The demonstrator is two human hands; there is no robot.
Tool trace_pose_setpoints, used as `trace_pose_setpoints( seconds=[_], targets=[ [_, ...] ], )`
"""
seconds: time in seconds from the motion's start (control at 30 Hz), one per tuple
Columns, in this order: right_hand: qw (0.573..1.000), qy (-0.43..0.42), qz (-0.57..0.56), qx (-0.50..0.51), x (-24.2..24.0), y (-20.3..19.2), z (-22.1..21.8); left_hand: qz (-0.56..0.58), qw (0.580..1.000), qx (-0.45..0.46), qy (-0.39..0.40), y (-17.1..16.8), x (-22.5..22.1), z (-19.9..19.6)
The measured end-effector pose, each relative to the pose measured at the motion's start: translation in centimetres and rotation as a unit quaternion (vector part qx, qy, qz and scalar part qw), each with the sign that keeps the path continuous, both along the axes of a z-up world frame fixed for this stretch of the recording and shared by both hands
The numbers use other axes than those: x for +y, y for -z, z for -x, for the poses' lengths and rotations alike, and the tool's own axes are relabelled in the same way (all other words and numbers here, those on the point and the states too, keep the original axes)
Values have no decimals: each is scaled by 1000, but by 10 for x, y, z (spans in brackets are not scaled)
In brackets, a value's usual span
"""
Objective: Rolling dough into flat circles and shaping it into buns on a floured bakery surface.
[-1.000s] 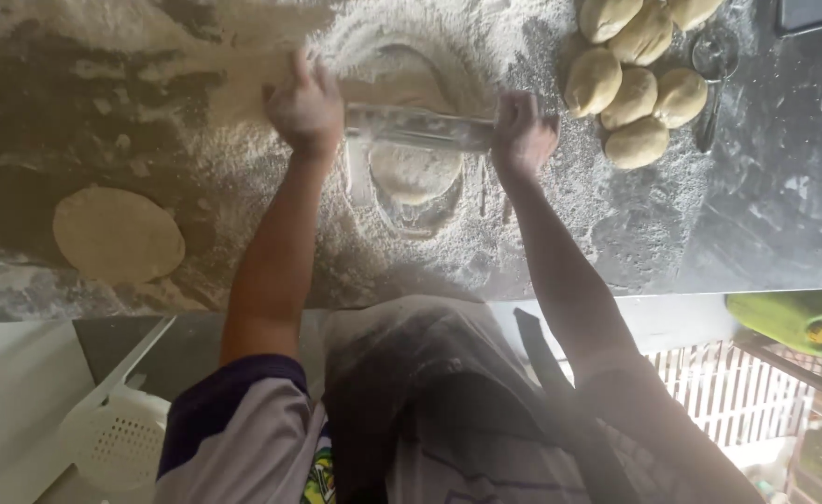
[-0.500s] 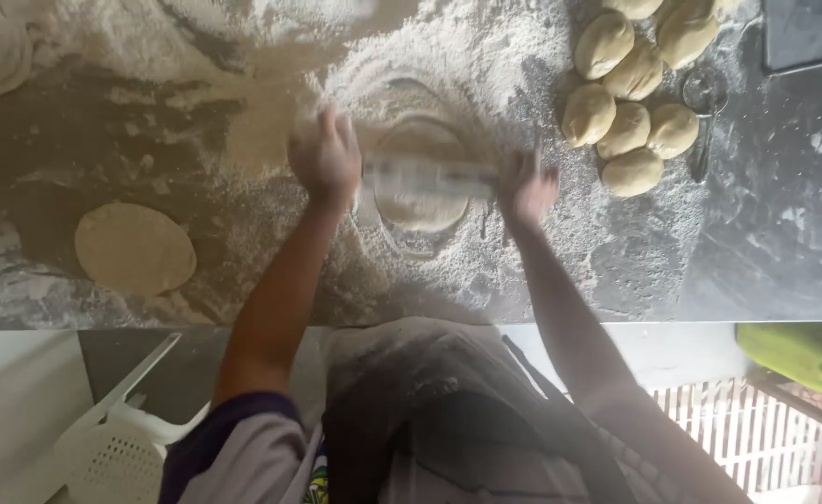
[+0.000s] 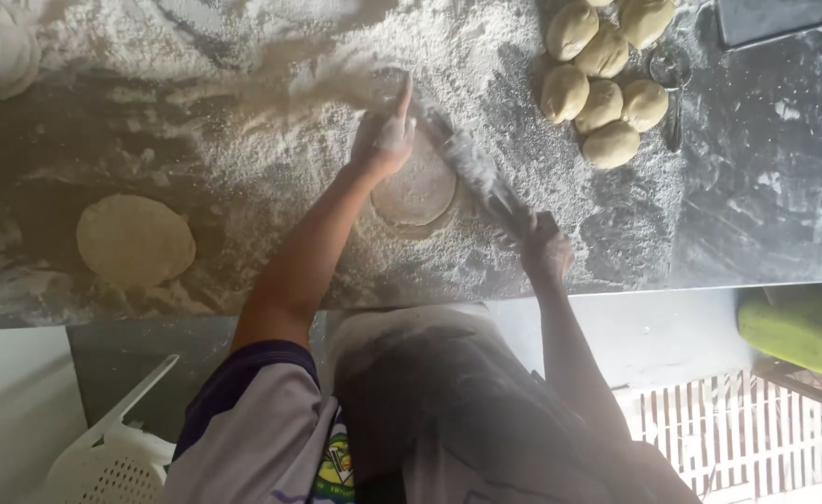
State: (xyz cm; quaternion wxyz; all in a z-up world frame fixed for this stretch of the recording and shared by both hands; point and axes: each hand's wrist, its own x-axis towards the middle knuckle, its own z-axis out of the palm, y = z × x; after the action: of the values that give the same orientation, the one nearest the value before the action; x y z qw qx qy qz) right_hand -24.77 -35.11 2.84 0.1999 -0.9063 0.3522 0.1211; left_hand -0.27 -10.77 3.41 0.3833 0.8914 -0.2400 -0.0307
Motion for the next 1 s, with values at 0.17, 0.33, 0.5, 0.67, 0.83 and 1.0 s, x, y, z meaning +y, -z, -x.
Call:
trace_pose_setpoints(
  seconds=[0.17,0.33,0.5,0.67,0.83,1.0],
  targets=[
    [992,114,45,-34,-5,9,22,-170,983,-5,75,-23,-4,3],
    [979,0,115,-169,33,2,8,-265,945,44,186,-58,-2,11],
    [890,-265,90,-359,106,-9,-59,-55,943,253,207,-40,45,24],
    [643,-144,-698,-280,199,-67,-121,390,786,474,-76,-84,162,56],
    [452,33,-883,-126,307,-18,-151,643,569,458,-232,-41,272,113],
    [535,-7,-844,24,404,-8,-166,689,509,402,-323,-34,376,133]
  ],
)
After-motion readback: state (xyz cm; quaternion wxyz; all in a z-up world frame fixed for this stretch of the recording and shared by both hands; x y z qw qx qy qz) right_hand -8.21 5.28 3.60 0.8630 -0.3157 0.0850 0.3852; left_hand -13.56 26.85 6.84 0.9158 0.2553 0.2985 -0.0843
